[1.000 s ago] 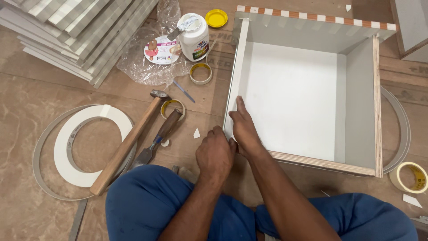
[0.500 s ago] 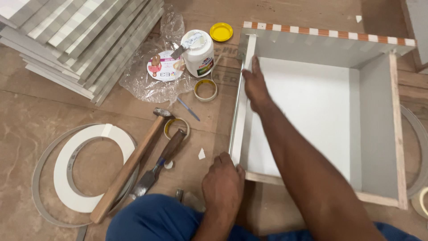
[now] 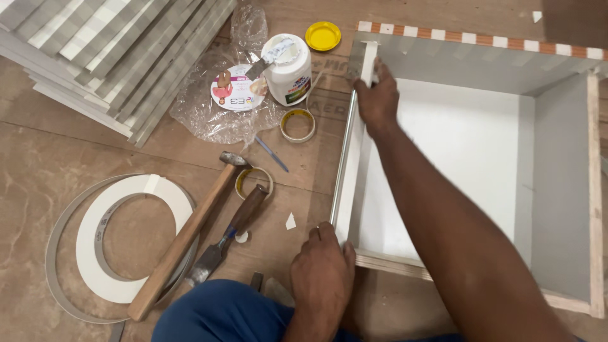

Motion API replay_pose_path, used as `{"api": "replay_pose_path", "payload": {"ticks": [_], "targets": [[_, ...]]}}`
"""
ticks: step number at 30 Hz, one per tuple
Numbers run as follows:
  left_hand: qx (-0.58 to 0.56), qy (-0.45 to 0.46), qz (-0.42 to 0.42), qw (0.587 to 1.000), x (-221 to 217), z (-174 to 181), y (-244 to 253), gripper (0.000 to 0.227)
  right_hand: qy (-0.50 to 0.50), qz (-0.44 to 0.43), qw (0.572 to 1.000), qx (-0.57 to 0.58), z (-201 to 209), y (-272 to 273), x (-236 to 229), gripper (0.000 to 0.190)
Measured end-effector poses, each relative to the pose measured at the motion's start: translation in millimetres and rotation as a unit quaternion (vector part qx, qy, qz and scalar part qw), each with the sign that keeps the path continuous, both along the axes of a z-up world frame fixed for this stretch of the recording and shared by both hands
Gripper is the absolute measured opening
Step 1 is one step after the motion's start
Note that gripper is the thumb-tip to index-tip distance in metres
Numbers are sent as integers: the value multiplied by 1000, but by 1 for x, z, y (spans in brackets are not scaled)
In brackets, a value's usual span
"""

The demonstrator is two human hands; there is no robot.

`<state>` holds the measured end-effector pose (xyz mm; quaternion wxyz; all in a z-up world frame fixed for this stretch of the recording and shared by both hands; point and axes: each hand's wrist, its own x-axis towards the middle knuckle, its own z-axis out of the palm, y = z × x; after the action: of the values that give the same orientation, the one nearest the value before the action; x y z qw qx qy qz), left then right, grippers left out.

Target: The person applies adhesive tape to the edges of a white wooden drawer box. They then use a syringe to apply glue along the inner edge of the drawer.

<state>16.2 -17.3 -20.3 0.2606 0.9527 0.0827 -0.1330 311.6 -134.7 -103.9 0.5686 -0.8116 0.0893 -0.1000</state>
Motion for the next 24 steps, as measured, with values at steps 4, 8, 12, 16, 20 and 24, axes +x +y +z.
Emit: {"api": "replay_pose_path", "payload": {"ticks": [4,8,12,16,20,24], "targets": [[20,-2,2,1000,-4,7,0,40,-22,31,998,-43,13,5,-66,66],[-8,13,36,999,-8,12,10,34,195,56,979,25,32,8,-156,68],[-63,14,74,995,-8,10,20,34,181,135,972,64,27,2,-216,69],[-89,20,67,994,-3,-1,14,36,97,217,971,-2,30,-6,-262,67],[-88,-104,17,991,5,-13,-2,61,172,210,962,-9,58,-41,-294,59],[-52,-182,-39,981,12,-16,-19,65,-36,66,997,27,51,-181,-316,34]]}}
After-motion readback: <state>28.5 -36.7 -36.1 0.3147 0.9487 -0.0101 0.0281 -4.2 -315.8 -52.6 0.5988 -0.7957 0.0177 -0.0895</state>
